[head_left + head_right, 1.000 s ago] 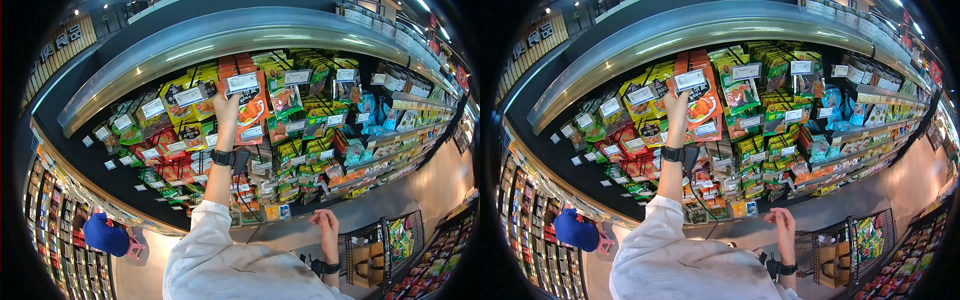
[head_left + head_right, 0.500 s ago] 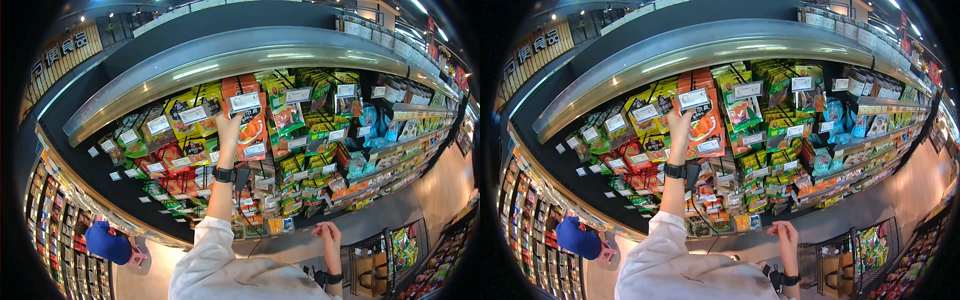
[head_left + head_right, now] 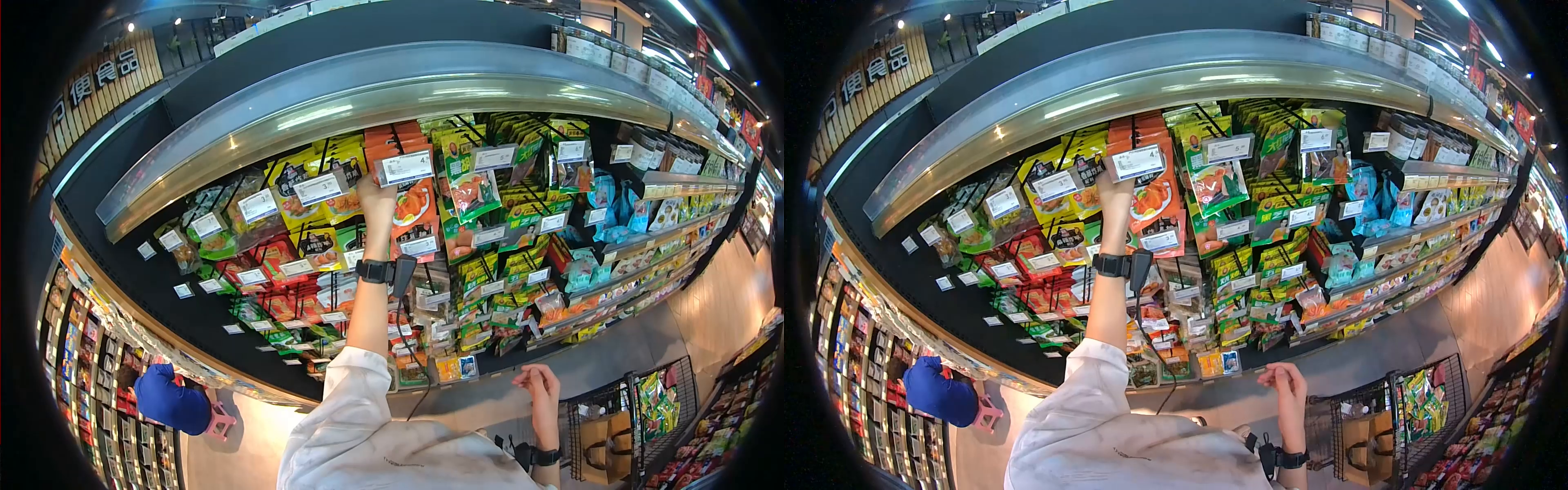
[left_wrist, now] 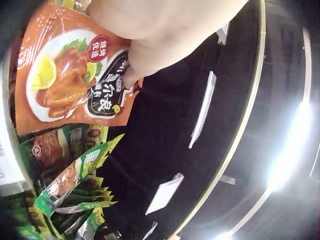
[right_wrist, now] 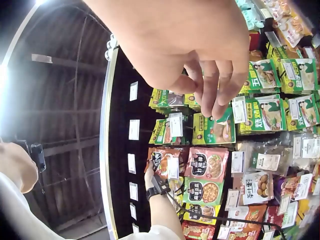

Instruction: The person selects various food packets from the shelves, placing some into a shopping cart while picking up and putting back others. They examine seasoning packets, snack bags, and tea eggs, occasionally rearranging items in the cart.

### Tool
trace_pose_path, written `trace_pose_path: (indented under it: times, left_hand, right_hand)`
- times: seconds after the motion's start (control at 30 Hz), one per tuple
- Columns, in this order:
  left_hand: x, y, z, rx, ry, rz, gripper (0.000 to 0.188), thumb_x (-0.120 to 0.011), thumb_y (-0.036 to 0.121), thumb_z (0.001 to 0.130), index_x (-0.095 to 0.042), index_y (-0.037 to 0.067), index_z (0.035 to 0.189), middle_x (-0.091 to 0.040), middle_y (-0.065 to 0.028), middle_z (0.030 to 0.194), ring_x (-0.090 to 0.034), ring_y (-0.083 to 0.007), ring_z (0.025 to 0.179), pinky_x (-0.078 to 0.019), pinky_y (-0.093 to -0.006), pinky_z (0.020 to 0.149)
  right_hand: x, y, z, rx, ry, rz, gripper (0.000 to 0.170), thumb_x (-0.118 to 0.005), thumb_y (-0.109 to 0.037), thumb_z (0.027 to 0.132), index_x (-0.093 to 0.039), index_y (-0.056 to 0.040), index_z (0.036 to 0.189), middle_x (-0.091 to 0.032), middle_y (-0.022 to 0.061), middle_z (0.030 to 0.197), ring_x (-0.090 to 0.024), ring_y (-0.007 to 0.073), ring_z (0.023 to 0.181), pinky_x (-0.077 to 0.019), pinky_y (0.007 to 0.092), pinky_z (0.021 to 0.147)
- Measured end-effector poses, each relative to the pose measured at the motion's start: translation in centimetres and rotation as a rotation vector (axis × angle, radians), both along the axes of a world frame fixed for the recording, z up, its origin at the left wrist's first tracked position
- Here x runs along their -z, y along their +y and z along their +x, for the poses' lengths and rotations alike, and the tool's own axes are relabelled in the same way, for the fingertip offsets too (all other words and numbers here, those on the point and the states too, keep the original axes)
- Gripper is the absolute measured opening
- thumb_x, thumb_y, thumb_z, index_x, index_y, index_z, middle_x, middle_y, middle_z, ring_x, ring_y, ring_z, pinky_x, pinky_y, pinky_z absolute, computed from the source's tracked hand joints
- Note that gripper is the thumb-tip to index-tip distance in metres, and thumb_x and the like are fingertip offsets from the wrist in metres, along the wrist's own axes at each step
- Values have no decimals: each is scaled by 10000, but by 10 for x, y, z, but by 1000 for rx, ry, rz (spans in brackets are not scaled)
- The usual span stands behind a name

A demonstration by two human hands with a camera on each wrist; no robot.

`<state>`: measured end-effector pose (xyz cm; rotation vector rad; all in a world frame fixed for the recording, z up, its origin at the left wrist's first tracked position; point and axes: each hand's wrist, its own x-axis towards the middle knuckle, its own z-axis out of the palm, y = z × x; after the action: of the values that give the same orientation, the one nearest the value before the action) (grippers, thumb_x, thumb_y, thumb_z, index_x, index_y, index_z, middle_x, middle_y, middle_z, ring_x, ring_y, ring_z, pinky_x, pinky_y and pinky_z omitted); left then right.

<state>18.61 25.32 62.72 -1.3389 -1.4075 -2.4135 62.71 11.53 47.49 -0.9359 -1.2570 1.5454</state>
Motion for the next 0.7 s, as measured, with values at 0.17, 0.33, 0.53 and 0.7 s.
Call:
trace_pose_path:
  times: [0.17,0.33,0.53,0.7]
  left_hand:
    - [-13,-14,20,-150,-2,37,144,-623,5,835,-658,-74,951,-693,-98,805,-587,-106,743,-477,-291,674]
    - [-9,-23,19,-183,-67,36,220,-667,141,929,-640,-73,886,-584,-25,683,-440,-77,624,-356,-278,550]
    - [6,-1,3,-435,52,47,239,-696,149,922,-679,-81,859,-560,-21,657,-455,-107,605,-374,-294,563]
    - [12,-22,8,-622,300,-130,155,-644,65,824,-552,-31,743,-561,-100,676,-497,-230,650,-403,-419,616]
  right_hand:
    - [-1,-3,-7,8,-34,10,263,-512,-218,1043,-627,17,1049,-658,82,865,-654,172,830,-506,288,781]
    - [-4,-9,-11,32,-39,-23,263,-516,-224,1040,-623,16,1052,-647,78,859,-655,176,830,-503,289,785]
    - [-1,-10,-1,41,-135,-5,250,-518,-228,1038,-631,-5,1058,-633,49,845,-623,143,829,-481,274,774]
    - [-3,-12,41,116,-163,47,212,-509,-173,1034,-644,-13,1063,-643,23,915,-600,109,860,-492,262,788]
